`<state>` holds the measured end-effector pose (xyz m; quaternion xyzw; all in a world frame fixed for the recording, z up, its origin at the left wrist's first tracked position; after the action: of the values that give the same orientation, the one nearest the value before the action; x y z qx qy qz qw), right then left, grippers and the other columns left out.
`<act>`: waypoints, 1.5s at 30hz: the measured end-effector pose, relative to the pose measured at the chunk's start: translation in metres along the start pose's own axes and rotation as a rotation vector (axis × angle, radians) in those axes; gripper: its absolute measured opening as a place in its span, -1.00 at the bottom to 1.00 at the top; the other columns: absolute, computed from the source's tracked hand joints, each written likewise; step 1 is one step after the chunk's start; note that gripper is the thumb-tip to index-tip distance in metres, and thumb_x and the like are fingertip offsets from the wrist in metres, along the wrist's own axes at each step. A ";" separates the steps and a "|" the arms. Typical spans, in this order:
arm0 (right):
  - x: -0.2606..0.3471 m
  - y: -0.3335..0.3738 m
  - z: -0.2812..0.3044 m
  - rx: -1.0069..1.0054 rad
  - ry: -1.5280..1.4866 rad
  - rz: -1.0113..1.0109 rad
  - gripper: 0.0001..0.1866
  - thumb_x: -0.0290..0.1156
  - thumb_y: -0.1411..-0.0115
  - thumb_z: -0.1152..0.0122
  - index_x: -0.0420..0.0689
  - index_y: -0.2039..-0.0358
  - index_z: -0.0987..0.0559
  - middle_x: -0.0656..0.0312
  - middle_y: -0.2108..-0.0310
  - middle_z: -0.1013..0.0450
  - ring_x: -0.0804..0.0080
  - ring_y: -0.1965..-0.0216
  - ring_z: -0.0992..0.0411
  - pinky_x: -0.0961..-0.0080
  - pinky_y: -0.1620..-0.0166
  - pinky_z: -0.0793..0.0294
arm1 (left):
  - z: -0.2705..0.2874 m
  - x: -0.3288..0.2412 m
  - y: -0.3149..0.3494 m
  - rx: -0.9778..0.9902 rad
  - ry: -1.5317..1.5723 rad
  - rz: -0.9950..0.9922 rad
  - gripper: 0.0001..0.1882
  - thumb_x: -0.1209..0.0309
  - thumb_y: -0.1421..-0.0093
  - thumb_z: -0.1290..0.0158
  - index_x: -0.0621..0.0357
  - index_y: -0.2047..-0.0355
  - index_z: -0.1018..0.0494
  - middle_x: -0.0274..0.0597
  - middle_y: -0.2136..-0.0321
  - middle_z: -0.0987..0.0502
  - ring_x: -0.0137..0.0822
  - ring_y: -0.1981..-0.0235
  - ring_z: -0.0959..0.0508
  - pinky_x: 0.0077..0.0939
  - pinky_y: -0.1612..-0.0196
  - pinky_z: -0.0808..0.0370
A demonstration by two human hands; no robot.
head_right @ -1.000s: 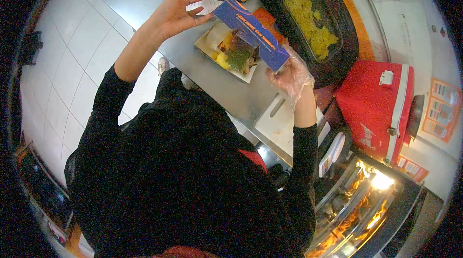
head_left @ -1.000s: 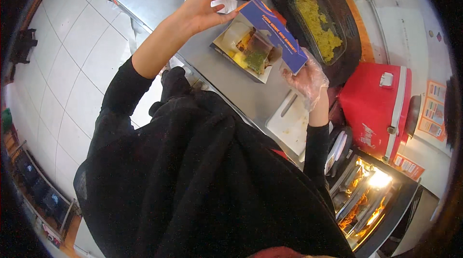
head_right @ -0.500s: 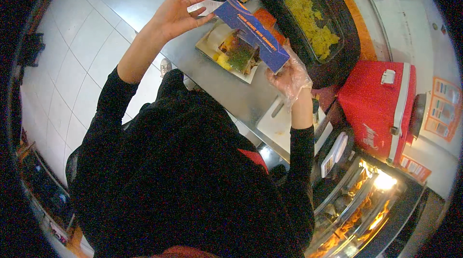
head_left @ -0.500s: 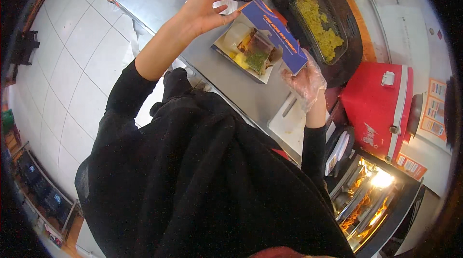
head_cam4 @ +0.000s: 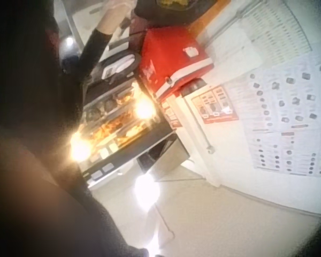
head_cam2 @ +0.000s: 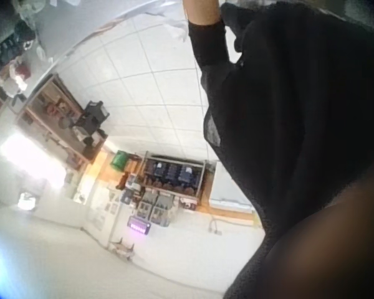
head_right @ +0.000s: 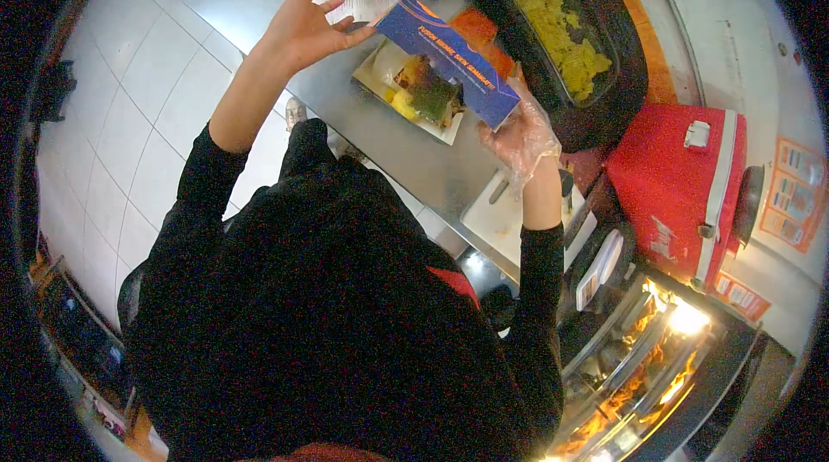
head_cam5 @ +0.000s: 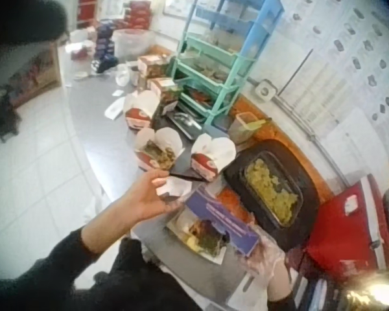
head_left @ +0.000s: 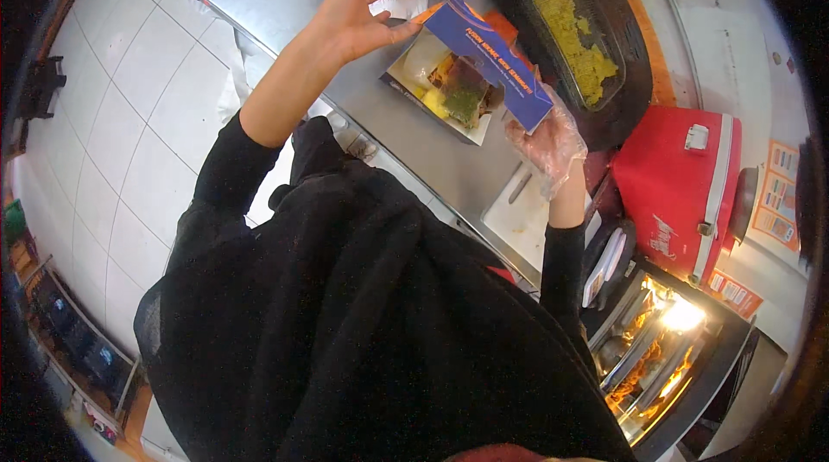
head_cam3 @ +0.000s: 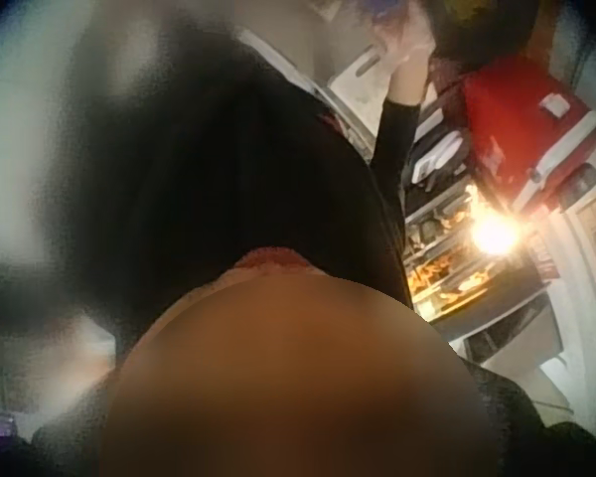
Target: The person assembles a food order by placing rice, fried chicken, and scrambled eggs into a bento-style container. They use a knife to cut the chicken, a spoon to scoop the eggs, and a pen to mark a receipt. The person also handles packaging materials and places the completed meal into a box.
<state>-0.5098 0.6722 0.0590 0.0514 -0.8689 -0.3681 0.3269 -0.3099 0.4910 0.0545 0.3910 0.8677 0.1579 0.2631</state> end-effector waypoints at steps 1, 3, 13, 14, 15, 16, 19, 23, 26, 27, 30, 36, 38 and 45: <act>0.001 0.000 0.001 -0.001 -0.003 0.006 -0.71 -0.25 -0.09 -0.03 -0.08 0.19 -0.38 0.14 0.28 -0.36 0.34 0.43 -0.27 0.55 0.47 -0.35 | 0.002 0.000 -0.001 -0.017 0.025 0.010 -0.42 0.40 0.02 -0.03 0.19 0.04 -0.01 -0.05 0.11 0.04 -0.10 -0.05 0.04 0.09 0.06 -0.26; 0.002 0.001 0.002 -0.002 -0.010 0.019 -0.71 -0.26 -0.09 -0.02 -0.10 0.19 -0.38 0.15 0.30 -0.37 0.35 0.46 -0.27 0.56 0.47 -0.34 | 0.001 0.003 0.001 -0.011 0.067 0.040 -0.39 0.40 0.02 -0.03 0.19 0.01 0.03 -0.02 0.10 0.05 -0.09 -0.06 0.06 0.09 0.06 -0.26; -0.004 0.002 0.009 -0.200 0.041 0.040 -0.67 -0.25 -0.02 -0.12 -0.10 0.21 -0.40 0.20 0.27 -0.40 0.33 0.31 -0.39 0.46 0.41 -0.40 | 0.024 0.021 0.005 -0.085 0.132 0.158 -0.23 0.38 0.09 -0.10 0.13 -0.03 0.13 -0.04 0.06 0.09 0.04 0.04 -0.14 0.02 0.12 -0.30; -0.006 0.001 0.012 -0.198 0.031 0.036 -0.67 -0.25 -0.01 -0.14 -0.09 0.21 -0.40 0.21 0.27 -0.40 0.33 0.31 -0.39 0.46 0.41 -0.40 | 0.027 0.023 0.005 -0.099 0.130 0.171 -0.24 0.39 0.09 -0.09 0.13 -0.03 0.13 -0.03 0.06 0.09 0.03 0.04 -0.13 0.01 0.13 -0.30; -0.007 0.000 0.014 -0.196 0.022 0.032 -0.66 -0.25 0.00 -0.15 -0.08 0.21 -0.40 0.21 0.26 -0.40 0.33 0.31 -0.39 0.47 0.41 -0.40 | 0.029 0.025 0.007 -0.113 0.128 0.183 -0.25 0.39 0.09 -0.09 0.13 -0.03 0.12 -0.03 0.07 0.08 0.03 0.03 -0.13 0.00 0.13 -0.30; -0.008 0.001 0.012 -0.159 0.047 0.021 -0.64 -0.26 0.01 -0.17 -0.09 0.20 -0.39 0.20 0.25 -0.40 0.32 0.28 -0.39 0.45 0.38 -0.41 | 0.032 0.027 0.009 -0.129 0.126 0.195 -0.26 0.40 0.10 -0.09 0.13 -0.02 0.11 -0.03 0.07 0.08 0.02 0.03 -0.13 -0.01 0.13 -0.30; -0.010 0.002 0.011 -0.107 0.096 0.011 -0.58 -0.31 0.04 -0.19 -0.13 0.15 -0.36 0.16 0.22 -0.39 0.28 0.22 -0.38 0.38 0.29 -0.44 | 0.039 0.027 0.012 -0.150 0.036 0.186 -0.27 0.34 0.09 -0.12 0.13 0.00 0.08 -0.05 0.06 0.09 -0.06 0.05 -0.16 -0.09 0.17 -0.32; -0.029 -0.021 0.046 -0.029 0.152 0.072 -0.52 -0.38 0.07 -0.18 -0.20 0.10 -0.31 0.09 0.18 -0.36 0.22 0.15 -0.37 0.28 0.15 -0.43 | 0.052 0.034 0.004 -0.050 -0.295 0.138 -0.25 0.29 0.11 -0.19 0.13 0.02 0.04 -0.10 0.13 -0.07 -0.23 0.21 -0.28 -0.34 0.30 -0.35; -0.044 -0.028 0.053 -0.007 0.207 0.080 -0.52 -0.40 0.09 -0.20 -0.21 0.13 -0.31 0.05 0.16 -0.34 0.24 0.14 -0.36 0.25 0.12 -0.40 | 0.060 0.037 0.003 -0.036 -0.537 0.103 -0.28 0.33 0.15 -0.23 0.17 0.04 -0.05 -0.16 0.25 -0.22 -0.32 0.32 -0.32 -0.48 0.39 -0.34; -0.047 -0.025 0.060 -0.109 0.238 0.128 -0.54 -0.40 0.09 -0.20 -0.20 0.14 -0.32 0.04 0.15 -0.33 0.25 0.13 -0.36 0.24 0.12 -0.40 | 0.064 0.038 0.008 -0.073 -0.618 0.040 -0.30 0.35 0.16 -0.23 0.19 0.06 -0.09 -0.18 0.28 -0.25 -0.35 0.34 -0.32 -0.51 0.40 -0.34; -0.048 -0.017 0.067 -0.243 0.454 0.274 -0.57 -0.43 0.03 -0.15 -0.15 0.13 -0.29 0.09 0.10 -0.30 0.25 0.12 -0.34 0.25 0.13 -0.39 | 0.072 0.034 0.004 0.005 -0.918 -0.014 -0.33 0.35 0.22 -0.27 0.25 0.12 -0.19 -0.15 0.27 -0.31 -0.33 0.28 -0.33 -0.51 0.32 -0.36; -0.036 0.012 0.012 -0.248 0.867 0.791 -0.54 -0.46 -0.01 -0.09 -0.06 0.03 -0.26 -0.02 0.03 -0.19 0.10 -0.04 -0.14 0.24 0.01 -0.23 | 0.079 0.041 0.003 0.258 -1.300 -0.138 -0.47 0.27 0.15 -0.22 0.27 0.22 -0.30 -0.12 0.24 -0.35 -0.33 0.23 -0.39 -0.50 0.19 -0.37; -0.036 0.019 -0.007 -0.332 1.345 0.971 -0.55 -0.42 -0.06 -0.04 -0.10 0.01 -0.25 -0.02 -0.01 -0.16 0.03 -0.03 -0.15 0.26 -0.02 -0.21 | 0.043 0.025 0.013 0.275 -1.553 -0.337 -0.60 0.40 0.06 -0.13 0.22 0.20 -0.30 -0.16 0.26 -0.37 -0.29 0.22 -0.40 -0.46 0.19 -0.37; -0.035 0.033 -0.056 -0.351 1.685 1.234 -0.53 -0.37 -0.06 -0.04 -0.15 0.00 -0.23 -0.06 -0.05 -0.08 0.01 -0.07 -0.10 0.21 -0.05 -0.17 | -0.041 -0.006 -0.013 0.304 -2.033 -1.284 -0.66 0.37 -0.02 0.01 0.27 0.20 -0.28 0.07 0.29 -0.36 0.03 0.25 -0.37 -0.27 0.19 -0.33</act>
<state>-0.4433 0.6735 0.0918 -0.2082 -0.1716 -0.1040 0.9573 -0.3380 0.4754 0.0831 -0.1382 0.3106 -0.4841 0.8063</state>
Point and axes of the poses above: each hand's wrist, its own y-axis away from the middle knuckle, its own z-axis out of the back of the hand, x = y × z, the point moved 9 cm from there along -y, towards the middle knuckle
